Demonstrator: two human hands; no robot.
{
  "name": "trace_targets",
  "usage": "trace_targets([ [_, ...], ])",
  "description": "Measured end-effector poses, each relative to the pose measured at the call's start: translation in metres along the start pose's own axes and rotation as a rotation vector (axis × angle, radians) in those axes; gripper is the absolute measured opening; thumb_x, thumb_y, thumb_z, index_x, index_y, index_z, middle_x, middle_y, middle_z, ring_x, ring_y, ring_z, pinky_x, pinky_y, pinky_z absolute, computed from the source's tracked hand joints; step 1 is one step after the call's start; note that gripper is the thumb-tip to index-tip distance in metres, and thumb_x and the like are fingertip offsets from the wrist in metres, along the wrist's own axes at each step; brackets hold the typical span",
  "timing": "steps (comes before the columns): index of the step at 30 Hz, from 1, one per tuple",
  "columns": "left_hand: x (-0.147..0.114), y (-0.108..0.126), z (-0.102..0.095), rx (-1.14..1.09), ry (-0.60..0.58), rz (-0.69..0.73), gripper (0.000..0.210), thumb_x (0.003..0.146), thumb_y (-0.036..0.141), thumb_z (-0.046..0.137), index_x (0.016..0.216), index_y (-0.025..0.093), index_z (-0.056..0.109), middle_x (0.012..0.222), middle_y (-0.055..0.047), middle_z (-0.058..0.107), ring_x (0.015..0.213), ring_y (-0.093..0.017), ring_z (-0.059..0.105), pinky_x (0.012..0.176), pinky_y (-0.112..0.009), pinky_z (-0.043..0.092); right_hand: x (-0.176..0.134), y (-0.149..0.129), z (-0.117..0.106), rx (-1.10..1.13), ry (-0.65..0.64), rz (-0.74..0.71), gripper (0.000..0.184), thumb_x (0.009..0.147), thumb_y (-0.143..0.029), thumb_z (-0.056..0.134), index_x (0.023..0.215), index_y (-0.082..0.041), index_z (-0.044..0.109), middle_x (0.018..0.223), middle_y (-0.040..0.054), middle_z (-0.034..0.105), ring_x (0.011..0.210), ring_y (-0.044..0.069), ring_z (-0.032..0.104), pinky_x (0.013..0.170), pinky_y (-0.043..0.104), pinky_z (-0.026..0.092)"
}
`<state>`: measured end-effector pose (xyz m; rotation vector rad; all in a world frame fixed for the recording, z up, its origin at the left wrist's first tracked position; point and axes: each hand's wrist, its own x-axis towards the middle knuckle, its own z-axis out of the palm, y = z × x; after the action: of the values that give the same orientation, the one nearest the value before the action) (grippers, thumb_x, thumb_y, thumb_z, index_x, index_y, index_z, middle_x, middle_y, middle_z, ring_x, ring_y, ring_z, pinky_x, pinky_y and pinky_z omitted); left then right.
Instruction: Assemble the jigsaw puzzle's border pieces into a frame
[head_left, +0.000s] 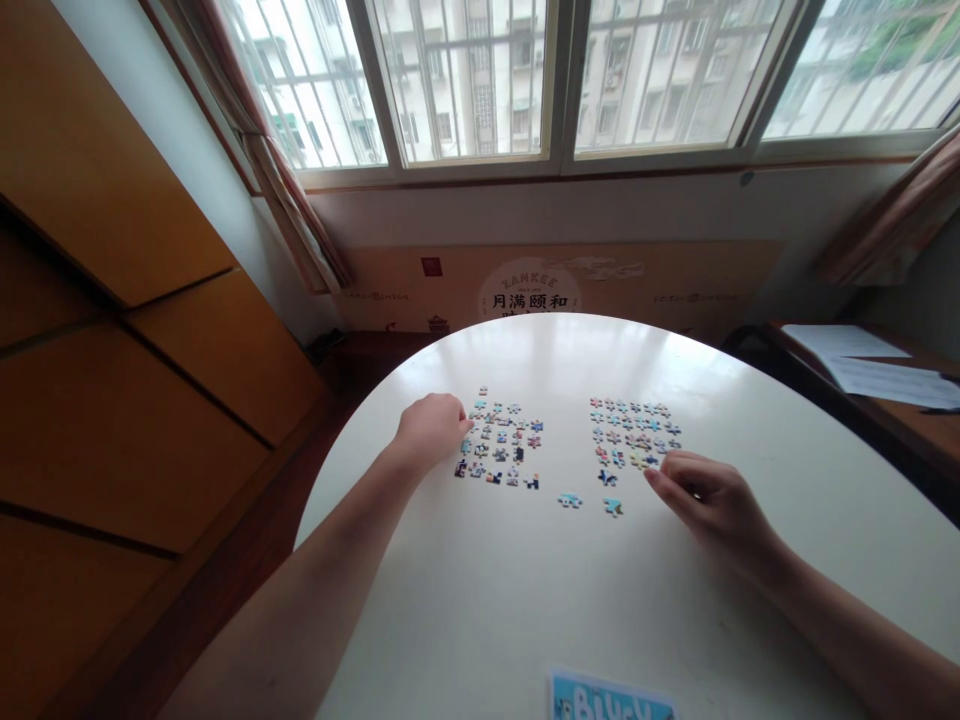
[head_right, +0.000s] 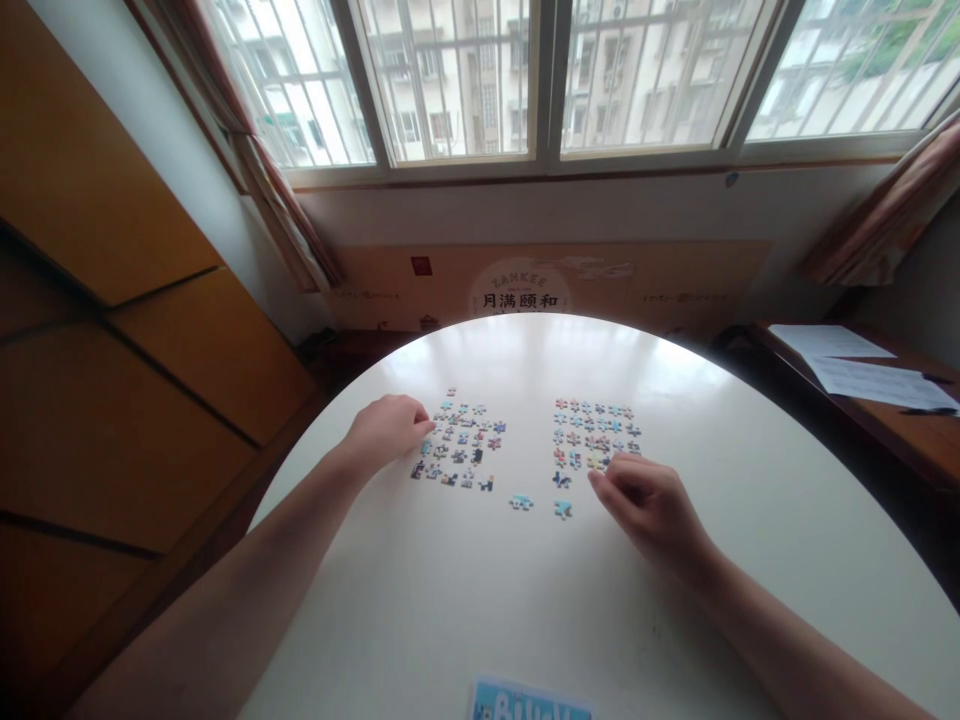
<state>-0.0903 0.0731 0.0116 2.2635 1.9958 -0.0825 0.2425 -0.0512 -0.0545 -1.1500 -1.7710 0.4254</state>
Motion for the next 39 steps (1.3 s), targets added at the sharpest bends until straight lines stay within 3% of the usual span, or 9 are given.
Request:
trace_targets([
  [8, 0.000, 0.007, 0.006, 0.047, 0.027, -0.023, 0.028, 0.089, 0.042, 0.060, 0.088, 0.021, 0.078, 0.101, -0.011, 0.077, 0.088, -0.025, 0.069, 0.075, -0.031, 0.051, 0.002, -0.004, -0.001, -0.009, 0.002, 0.027, 0.048, 0.097, -0.029, 0.058, 0.059, -0.022, 0.028, 0.057, -0.0036, 0.031, 0.053, 0.012, 0.033, 0.052, 0.029, 0.029],
  [15, 0.001, 0.008, 0.006, 0.018, 0.045, -0.024, 0.022, 0.088, 0.037, 0.062, 0.085, 0.021, 0.077, 0.099, -0.012, 0.077, 0.091, -0.027, 0.070, 0.075, -0.033, 0.051, 0.004, -0.005, -0.001, -0.003, 0.014, 0.033, 0.048, 0.096, -0.029, 0.058, 0.057, -0.022, 0.030, 0.057, -0.0034, 0.033, 0.053, 0.013, 0.034, 0.053, 0.030, 0.029],
  [22, 0.009, -0.009, 0.000, -0.133, 0.031, -0.062, 0.011, 0.077, 0.030, 0.069, 0.080, 0.022, 0.076, 0.094, -0.008, 0.078, 0.087, -0.025, 0.069, 0.067, -0.031, 0.049, 0.005, -0.002, 0.000, -0.004, 0.028, 0.031, 0.048, 0.095, -0.029, 0.059, 0.057, -0.023, 0.030, 0.056, -0.0037, 0.032, 0.054, 0.013, 0.033, 0.053, 0.031, 0.029],
  [26, 0.006, -0.017, -0.016, -0.345, 0.019, -0.062, 0.013, 0.078, 0.031, 0.069, 0.079, 0.019, 0.073, 0.076, -0.006, 0.075, 0.067, -0.018, 0.066, 0.055, -0.027, 0.045, 0.006, -0.004, 0.000, -0.011, 0.032, 0.019, 0.049, 0.095, -0.029, 0.058, 0.057, -0.022, 0.030, 0.056, -0.0038, 0.033, 0.053, 0.012, 0.033, 0.052, 0.030, 0.029],
  [28, -0.004, -0.008, -0.023, -0.502, 0.022, 0.010, 0.015, 0.080, 0.034, 0.069, 0.081, 0.019, 0.072, 0.072, -0.005, 0.073, 0.061, -0.016, 0.063, 0.050, -0.025, 0.044, 0.006, -0.007, 0.001, -0.015, 0.029, 0.007, 0.048, 0.096, -0.028, 0.058, 0.057, -0.022, 0.030, 0.057, -0.0037, 0.033, 0.053, 0.012, 0.033, 0.052, 0.030, 0.029],
  [30, -0.020, 0.013, -0.022, -0.666, -0.026, 0.181, 0.014, 0.080, 0.032, 0.069, 0.084, 0.020, 0.073, 0.078, -0.004, 0.076, 0.065, -0.016, 0.065, 0.053, -0.025, 0.048, 0.007, -0.011, 0.002, -0.017, 0.021, -0.016, 0.048, 0.096, -0.028, 0.058, 0.058, -0.022, 0.030, 0.057, -0.0036, 0.033, 0.053, 0.012, 0.034, 0.052, 0.030, 0.029],
  [34, -0.054, 0.070, 0.001, -0.727, -0.137, 0.505, 0.011, 0.082, 0.022, 0.066, 0.083, 0.022, 0.077, 0.084, -0.003, 0.079, 0.076, -0.017, 0.070, 0.073, -0.029, 0.055, 0.008, -0.016, 0.005, -0.040, -0.024, -0.048, 0.047, 0.096, -0.026, 0.057, 0.058, -0.022, 0.030, 0.057, -0.0035, 0.034, 0.053, 0.012, 0.033, 0.052, 0.029, 0.028],
  [36, -0.063, 0.091, 0.017, -0.667, -0.133, 0.555, 0.015, 0.082, 0.019, 0.065, 0.085, 0.023, 0.079, 0.086, -0.001, 0.080, 0.078, -0.017, 0.071, 0.078, -0.030, 0.055, 0.008, -0.016, 0.007, -0.062, -0.060, -0.043, 0.047, 0.095, -0.025, 0.058, 0.058, -0.021, 0.030, 0.057, -0.0036, 0.035, 0.054, 0.011, 0.034, 0.053, 0.029, 0.028],
  [39, -0.064, 0.107, 0.035, -0.604, -0.093, 0.520, 0.017, 0.082, 0.019, 0.065, 0.087, 0.026, 0.081, 0.088, 0.001, 0.080, 0.080, -0.018, 0.072, 0.081, -0.033, 0.055, 0.009, -0.012, 0.008, -0.083, -0.101, -0.030, 0.047, 0.094, -0.025, 0.059, 0.057, -0.021, 0.029, 0.058, -0.0036, 0.036, 0.054, 0.011, 0.035, 0.052, 0.029, 0.028],
])
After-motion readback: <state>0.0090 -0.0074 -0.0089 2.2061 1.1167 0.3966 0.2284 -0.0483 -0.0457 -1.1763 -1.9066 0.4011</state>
